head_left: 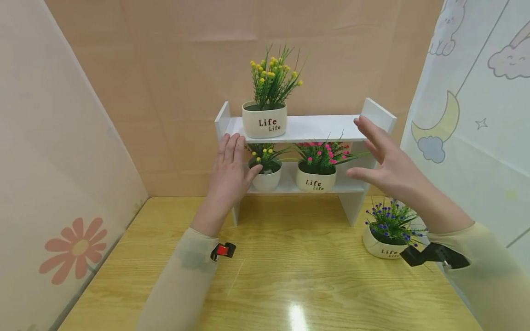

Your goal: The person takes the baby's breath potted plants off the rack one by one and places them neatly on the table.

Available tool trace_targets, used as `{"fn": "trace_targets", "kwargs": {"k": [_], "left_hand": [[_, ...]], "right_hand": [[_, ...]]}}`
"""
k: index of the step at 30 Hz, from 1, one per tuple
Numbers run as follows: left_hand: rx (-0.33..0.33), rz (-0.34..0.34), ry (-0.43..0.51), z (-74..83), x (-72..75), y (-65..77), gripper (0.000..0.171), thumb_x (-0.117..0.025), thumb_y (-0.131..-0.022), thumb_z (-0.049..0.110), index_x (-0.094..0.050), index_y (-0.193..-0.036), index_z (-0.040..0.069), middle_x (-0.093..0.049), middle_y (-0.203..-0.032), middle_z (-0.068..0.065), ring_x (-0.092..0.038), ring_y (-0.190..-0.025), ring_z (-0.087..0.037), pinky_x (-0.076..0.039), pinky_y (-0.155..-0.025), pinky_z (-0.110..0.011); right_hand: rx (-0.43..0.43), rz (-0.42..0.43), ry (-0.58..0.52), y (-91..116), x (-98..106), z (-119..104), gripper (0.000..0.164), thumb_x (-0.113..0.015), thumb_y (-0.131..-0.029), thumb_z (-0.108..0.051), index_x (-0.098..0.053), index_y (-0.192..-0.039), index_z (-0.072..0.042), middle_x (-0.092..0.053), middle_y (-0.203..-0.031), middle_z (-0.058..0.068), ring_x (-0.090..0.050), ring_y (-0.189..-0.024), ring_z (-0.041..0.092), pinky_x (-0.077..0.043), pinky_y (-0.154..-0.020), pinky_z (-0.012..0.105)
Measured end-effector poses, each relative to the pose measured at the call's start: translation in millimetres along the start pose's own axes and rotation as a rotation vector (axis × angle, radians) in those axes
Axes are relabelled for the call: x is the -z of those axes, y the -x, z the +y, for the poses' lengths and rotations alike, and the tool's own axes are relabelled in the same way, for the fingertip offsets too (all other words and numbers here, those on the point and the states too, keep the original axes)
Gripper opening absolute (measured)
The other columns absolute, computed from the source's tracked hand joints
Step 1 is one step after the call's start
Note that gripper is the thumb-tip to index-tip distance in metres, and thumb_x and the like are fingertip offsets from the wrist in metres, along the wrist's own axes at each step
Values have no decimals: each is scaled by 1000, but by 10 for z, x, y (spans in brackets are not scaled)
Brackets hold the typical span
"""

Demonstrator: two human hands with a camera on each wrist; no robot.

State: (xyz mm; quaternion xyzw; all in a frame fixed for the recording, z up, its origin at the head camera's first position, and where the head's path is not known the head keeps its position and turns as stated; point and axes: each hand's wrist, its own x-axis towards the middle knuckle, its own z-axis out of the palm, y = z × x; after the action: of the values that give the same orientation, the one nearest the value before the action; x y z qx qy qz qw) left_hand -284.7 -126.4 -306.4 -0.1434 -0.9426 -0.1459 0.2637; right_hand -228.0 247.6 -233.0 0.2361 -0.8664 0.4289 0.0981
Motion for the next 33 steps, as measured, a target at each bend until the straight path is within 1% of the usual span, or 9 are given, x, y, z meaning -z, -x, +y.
{"fn": "trace_targets", "kwargs": {"k": [2, 3, 4, 6, 11, 21, 23, 29, 33], "left_hand": [[-2, 3, 0, 0, 3, 0, 94, -67, -109, 51, -16, -173, 4, -17, -179, -16, 0, -169, -32, -16, -136, -51], [-2, 4, 1, 0, 4, 0, 94, -67, -109, 51, -16, -173, 4, -17, -179, -16, 0, -170, -32, -16, -136, -51], [-2, 5, 2, -2, 5, 0, 94, -67, -109, 51, -17, -173, 4, -17, -179, -16, 0, -170, -32, -15, -136, -51], [-1, 7, 4, -4, 5, 1, 94, -67, -109, 51, -17, -173, 4, -17, -179, -16, 0, -170, -32, -14, -136, -50], [2, 3, -4, -7, 7, 3, 94, -67, -109, 51, -16, -173, 4, -17, -179, -16, 1, -170, -32, -14, -136, -50], [-2, 17, -3, -23, -18, 17, 93, -68, -109, 50, -17, -173, 5, -18, -178, -16, -1, -169, -32, -21, -134, -53], [-4, 19, -4, -24, -23, 21, 94, -68, -109, 51, -17, -173, 4, -19, -178, -17, -2, -169, -32, -21, -134, -53], [1, 17, -6, -13, -23, 29, 94, -68, -109, 52, -17, -173, 5, -19, -179, -16, -1, -169, -32, -23, -134, -55], [-1, 18, -10, 5, -15, 19, 94, -67, -109, 53, -17, -173, 5, -19, -179, -15, -1, -170, -31, -24, -133, -55]], "right_hand": [[0, 4, -10, -98, -28, -63, 115, -89, -96, -11, -13, -176, -46, -14, -183, -15, -17, -167, 42, -26, -129, 65], [2, 6, -14, -150, -41, -88, 114, -89, -96, -14, -13, -176, -45, -15, -183, -14, -18, -166, 43, -25, -127, 71], [0, 9, -8, -199, -53, -115, 114, -90, -96, -17, -13, -176, -44, -15, -183, -14, -19, -166, 43, -26, -126, 72], [-15, 15, -6, -285, -74, -167, 112, -90, -97, -23, -14, -177, -43, -16, -183, -14, -20, -166, 43, -29, -125, 71], [-29, 23, 0, -451, -106, -266, 107, -88, -99, -32, -16, -177, -39, -17, -182, -16, -20, -167, 38, -33, -127, 64], [2, 18, 19, -683, -189, -370, 108, -87, -98, -41, -15, -179, -31, -17, -183, -8, -24, -166, 34, -24, -134, 50], [-6, 13, 15, -728, -209, -383, 109, -87, -98, -44, -15, -179, -31, -17, -183, -7, -23, -166, 35, -24, -134, 52], [-43, 7, 37, -866, -258, -429, 109, -85, -98, -49, -14, -179, -33, -17, -183, -4, -24, -165, 43, -26, -131, 63], [-62, 5, 43, -948, -275, -454, 109, -83, -98, -52, -13, -179, -32, -17, -183, -4, -25, -165, 42, -27, -131, 62]]}}
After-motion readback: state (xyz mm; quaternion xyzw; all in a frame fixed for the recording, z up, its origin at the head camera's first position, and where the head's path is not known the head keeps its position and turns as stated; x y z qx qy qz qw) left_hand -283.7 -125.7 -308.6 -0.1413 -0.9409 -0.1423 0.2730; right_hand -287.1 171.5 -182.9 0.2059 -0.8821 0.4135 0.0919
